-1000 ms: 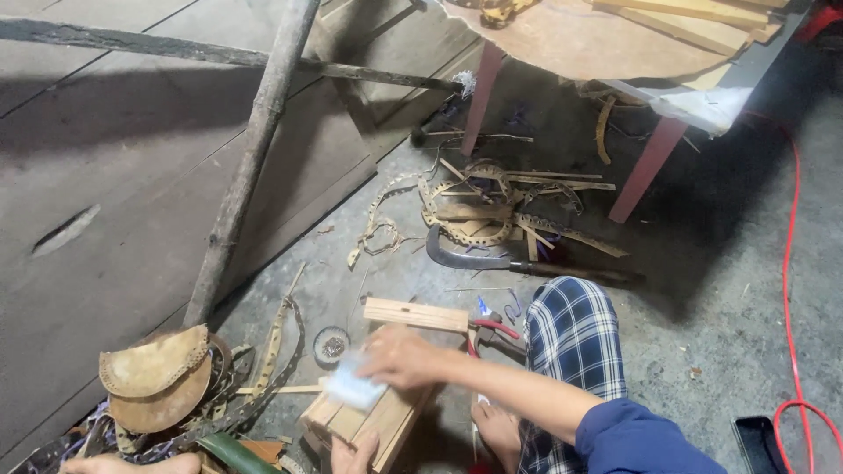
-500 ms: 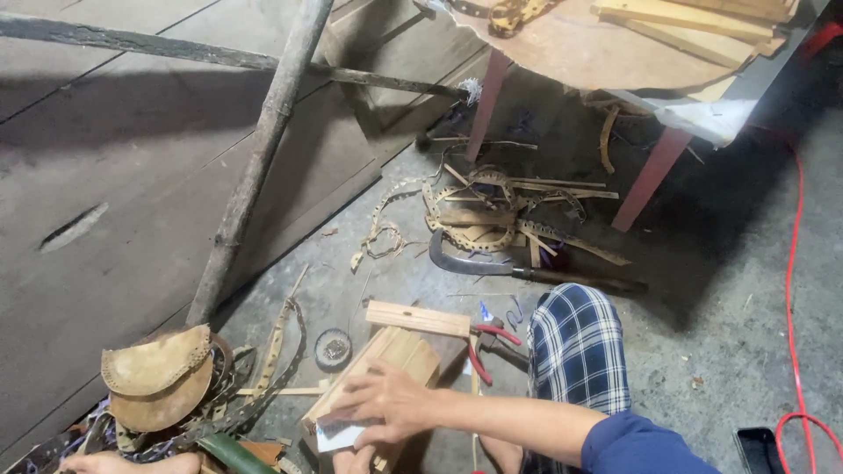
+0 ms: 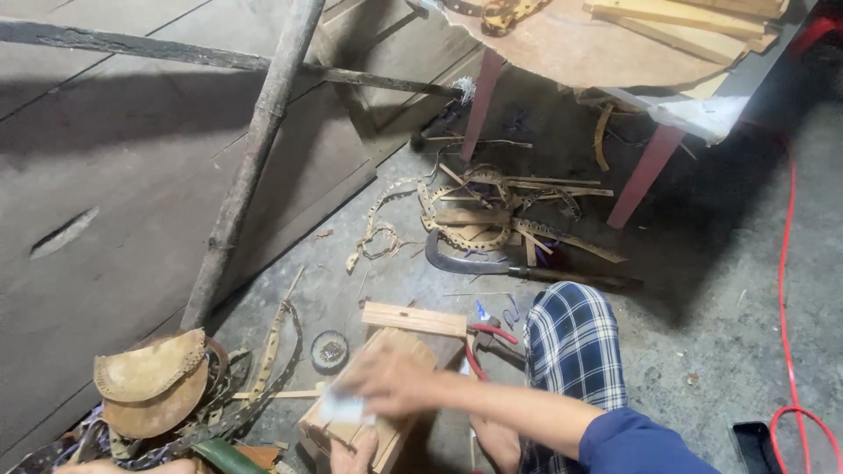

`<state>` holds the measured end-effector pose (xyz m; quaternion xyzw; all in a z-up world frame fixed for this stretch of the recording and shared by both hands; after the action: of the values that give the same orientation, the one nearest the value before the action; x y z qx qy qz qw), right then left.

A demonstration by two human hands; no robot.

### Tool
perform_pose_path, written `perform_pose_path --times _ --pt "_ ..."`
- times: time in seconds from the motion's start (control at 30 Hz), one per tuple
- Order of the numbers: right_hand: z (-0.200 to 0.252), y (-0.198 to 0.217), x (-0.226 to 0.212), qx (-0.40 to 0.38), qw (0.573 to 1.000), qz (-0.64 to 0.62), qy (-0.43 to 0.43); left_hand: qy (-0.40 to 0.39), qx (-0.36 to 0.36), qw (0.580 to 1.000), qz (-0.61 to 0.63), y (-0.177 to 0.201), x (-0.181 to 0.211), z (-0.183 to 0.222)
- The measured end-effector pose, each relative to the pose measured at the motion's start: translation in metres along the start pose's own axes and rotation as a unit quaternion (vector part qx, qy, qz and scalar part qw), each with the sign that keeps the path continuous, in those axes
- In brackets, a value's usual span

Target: Sanding a wooden drum shell, cleaning it with a cloth, and sawing a wooden block.

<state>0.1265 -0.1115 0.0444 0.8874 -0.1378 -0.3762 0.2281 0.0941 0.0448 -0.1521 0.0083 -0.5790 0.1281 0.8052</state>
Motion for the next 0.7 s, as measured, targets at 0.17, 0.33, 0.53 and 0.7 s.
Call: perform_pose_path --times 0.17,0.33,0.53,0.7 --pt "0.023 -0.022 0.039 -0.082 0.994 0.038 -0.059 0.066 0.046 0.995 0.058 -0.014 0.032 0.029" --pt "0.024 -0.022 0.041 -0.136 0.987 0.040 -0.083 0.067 0.072 0.995 -0.026 -0.007 0.032 0.023" --pt "0.018 -0.018 0.048 -0.172 0.976 -0.056 -0.124 0.075 0.003 0.997 -0.006 0.001 0.013 0.016" --pt "0.020 -0.020 0.056 -0.220 0.967 0.031 -0.122 0.123 0.032 0.992 -0.016 -0.003 0.024 0.022"
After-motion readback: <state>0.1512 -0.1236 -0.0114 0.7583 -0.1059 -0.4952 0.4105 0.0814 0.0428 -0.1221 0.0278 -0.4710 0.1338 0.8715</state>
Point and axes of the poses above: each hand's wrist, its own z-axis away from the middle knuckle, its own y-axis out of the back of the hand, x = y × z, the point moved 10 cm from there along -z, towards the middle knuckle, and after that the axes turned 11 degrees about x, right-handed, at the moved point
